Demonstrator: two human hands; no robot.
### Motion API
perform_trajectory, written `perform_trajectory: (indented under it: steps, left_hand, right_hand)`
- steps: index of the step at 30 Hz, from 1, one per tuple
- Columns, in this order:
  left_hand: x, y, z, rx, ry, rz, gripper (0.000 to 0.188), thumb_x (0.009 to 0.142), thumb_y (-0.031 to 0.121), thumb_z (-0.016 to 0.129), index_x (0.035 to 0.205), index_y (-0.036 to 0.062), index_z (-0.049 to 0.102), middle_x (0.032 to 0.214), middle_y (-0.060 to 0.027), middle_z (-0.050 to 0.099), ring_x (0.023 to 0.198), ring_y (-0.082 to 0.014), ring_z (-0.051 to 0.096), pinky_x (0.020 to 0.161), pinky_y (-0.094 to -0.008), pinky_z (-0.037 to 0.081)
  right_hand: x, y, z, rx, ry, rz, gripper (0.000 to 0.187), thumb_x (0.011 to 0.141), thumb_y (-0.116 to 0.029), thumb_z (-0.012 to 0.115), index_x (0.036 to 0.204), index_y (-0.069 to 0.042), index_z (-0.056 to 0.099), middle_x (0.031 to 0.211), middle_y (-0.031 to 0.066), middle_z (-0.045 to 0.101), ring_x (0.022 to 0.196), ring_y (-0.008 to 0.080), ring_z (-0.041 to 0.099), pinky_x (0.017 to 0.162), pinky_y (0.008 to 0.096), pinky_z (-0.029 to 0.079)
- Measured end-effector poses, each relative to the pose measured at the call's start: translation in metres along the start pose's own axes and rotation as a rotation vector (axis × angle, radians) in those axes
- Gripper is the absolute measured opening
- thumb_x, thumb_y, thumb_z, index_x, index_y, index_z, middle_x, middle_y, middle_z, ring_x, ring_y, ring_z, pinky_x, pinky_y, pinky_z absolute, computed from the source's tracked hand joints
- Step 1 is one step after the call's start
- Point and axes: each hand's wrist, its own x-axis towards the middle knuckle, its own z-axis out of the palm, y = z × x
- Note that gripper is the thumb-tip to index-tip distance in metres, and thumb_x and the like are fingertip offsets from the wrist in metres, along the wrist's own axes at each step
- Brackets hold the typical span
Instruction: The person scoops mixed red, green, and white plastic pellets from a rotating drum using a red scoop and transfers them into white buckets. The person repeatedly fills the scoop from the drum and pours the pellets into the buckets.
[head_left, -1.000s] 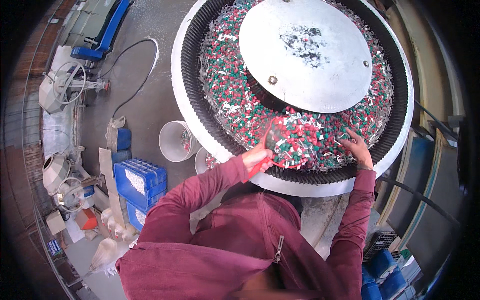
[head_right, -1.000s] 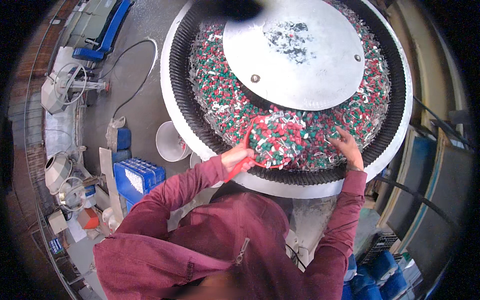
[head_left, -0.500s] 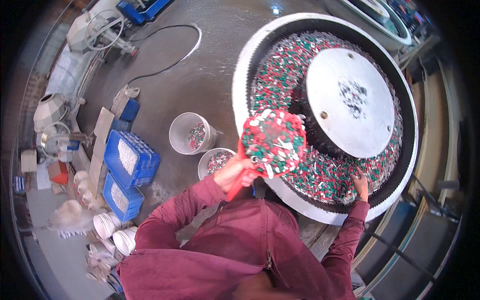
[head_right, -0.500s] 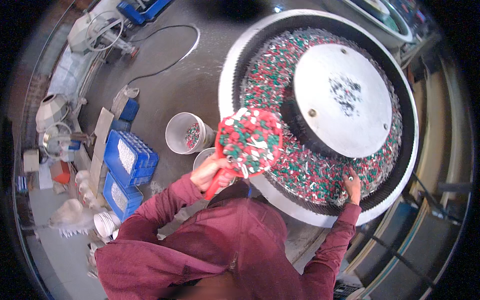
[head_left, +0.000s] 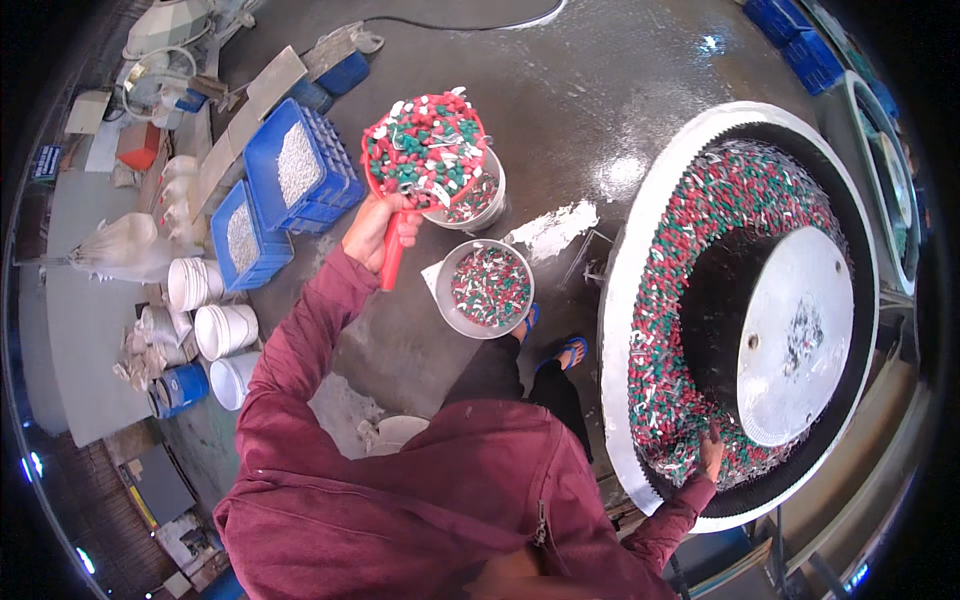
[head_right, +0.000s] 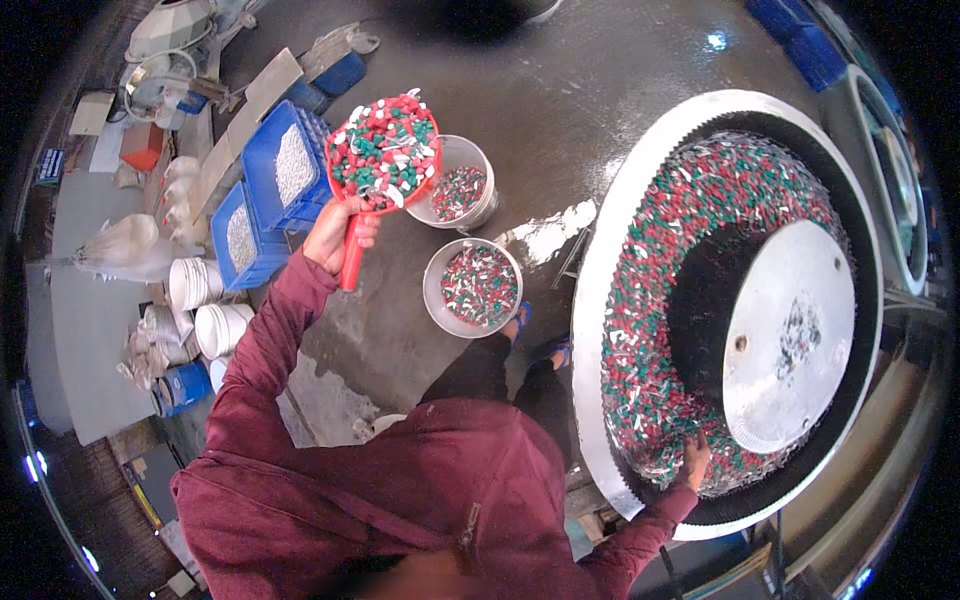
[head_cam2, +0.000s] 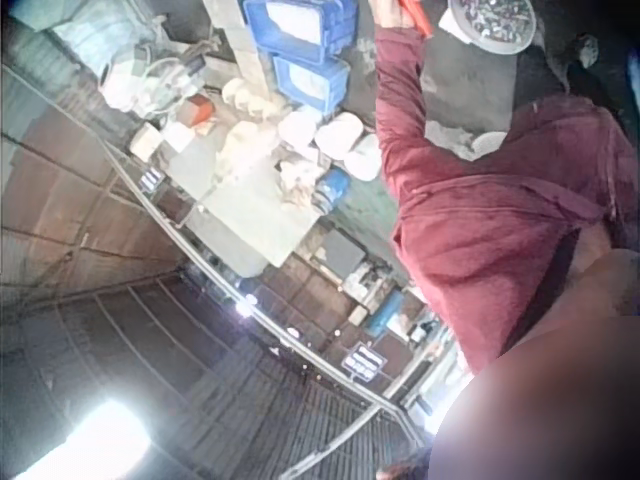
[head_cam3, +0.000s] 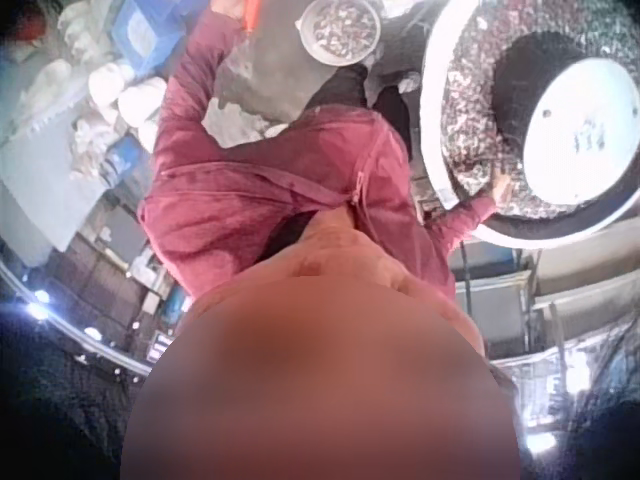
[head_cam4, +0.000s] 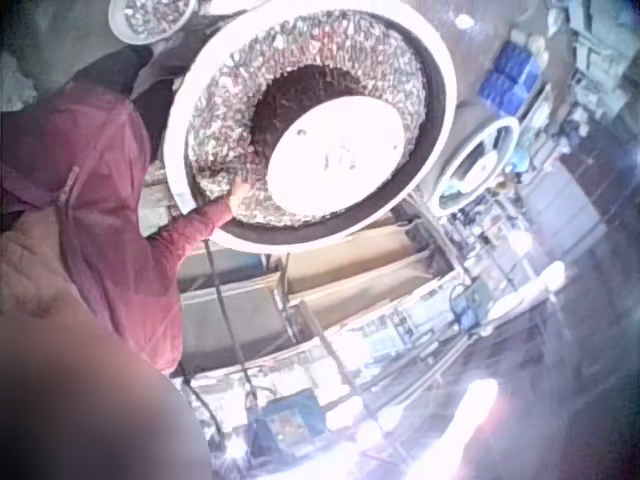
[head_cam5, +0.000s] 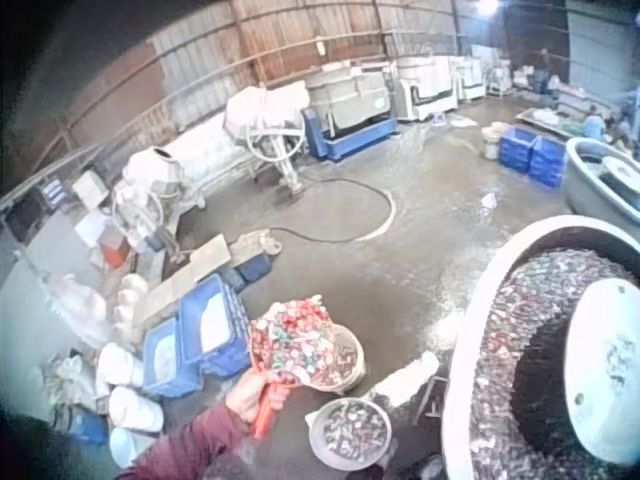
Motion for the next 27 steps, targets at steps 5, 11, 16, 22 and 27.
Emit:
perform_trajectory:
  steps: [5,11,16,22,27]
  left_hand:
    - [0.091,-0.025,-0.063,0.852,0.513,0.555,0.085,0.074,0.003,0.053,0.137,0.0296,0.003,0.072,-0.0163,0.058,0.060,-0.0280,0.059,0.054,-0.0366,0.047]
    - [0.214,-0.084,-0.119,1.618,0.774,0.408,0.091,0.075,0.002,0.055,0.138,0.0433,0.004,0.084,-0.0202,0.057,0.078,-0.0365,0.060,0.067,-0.0457,0.047]
    - [0.255,-0.114,-0.132,1.687,0.990,0.588,0.080,0.082,0.000,0.047,0.135,0.0493,0.013,0.084,-0.0162,0.050,0.079,-0.0334,0.055,0.070,-0.0472,0.045]
    - [0.197,-0.059,-0.074,1.163,0.711,0.897,0.088,0.066,-0.007,0.054,0.140,0.0246,0.018,0.120,-0.0237,0.048,0.095,-0.0385,0.055,0.079,-0.0423,0.043]
    - [0.134,0.005,0.091,0.831,0.196,1.078,0.082,0.076,0.014,0.067,0.138,0.0167,0.014,0.135,-0.0227,0.032,0.103,-0.0311,0.056,0.084,-0.0405,0.048]
  right_hand:
    - [-0.023,0.003,-0.001,-0.116,0.116,0.023,0.051,0.077,-0.015,0.063,0.122,0.003,0.048,0.115,0.0207,0.055,0.104,0.0254,0.053,0.088,0.0328,0.039]
    - [-0.075,0.001,-0.010,-0.056,0.089,0.112,0.054,0.076,-0.010,0.065,0.123,0.006,0.044,0.121,0.0182,0.051,0.112,0.0230,0.048,0.093,0.0320,0.036]
    - [-0.118,0.005,-0.039,-0.012,0.084,0.209,0.054,0.072,-0.018,0.063,0.115,0.011,0.050,0.115,0.0210,0.055,0.107,0.0263,0.052,0.093,0.0327,0.037]
    - [-0.100,0.041,-0.033,-0.197,0.242,0.155,0.046,0.074,-0.015,0.060,0.114,0.006,0.052,0.110,0.0188,0.057,0.106,0.0285,0.051,0.093,0.0339,0.038]
    - [-0.089,0.044,-0.007,-0.430,0.580,-0.108,0.051,0.076,-0.019,0.063,0.121,0.001,0.048,0.124,0.0246,0.044,0.115,0.0354,0.043,0.097,0.0390,0.034]
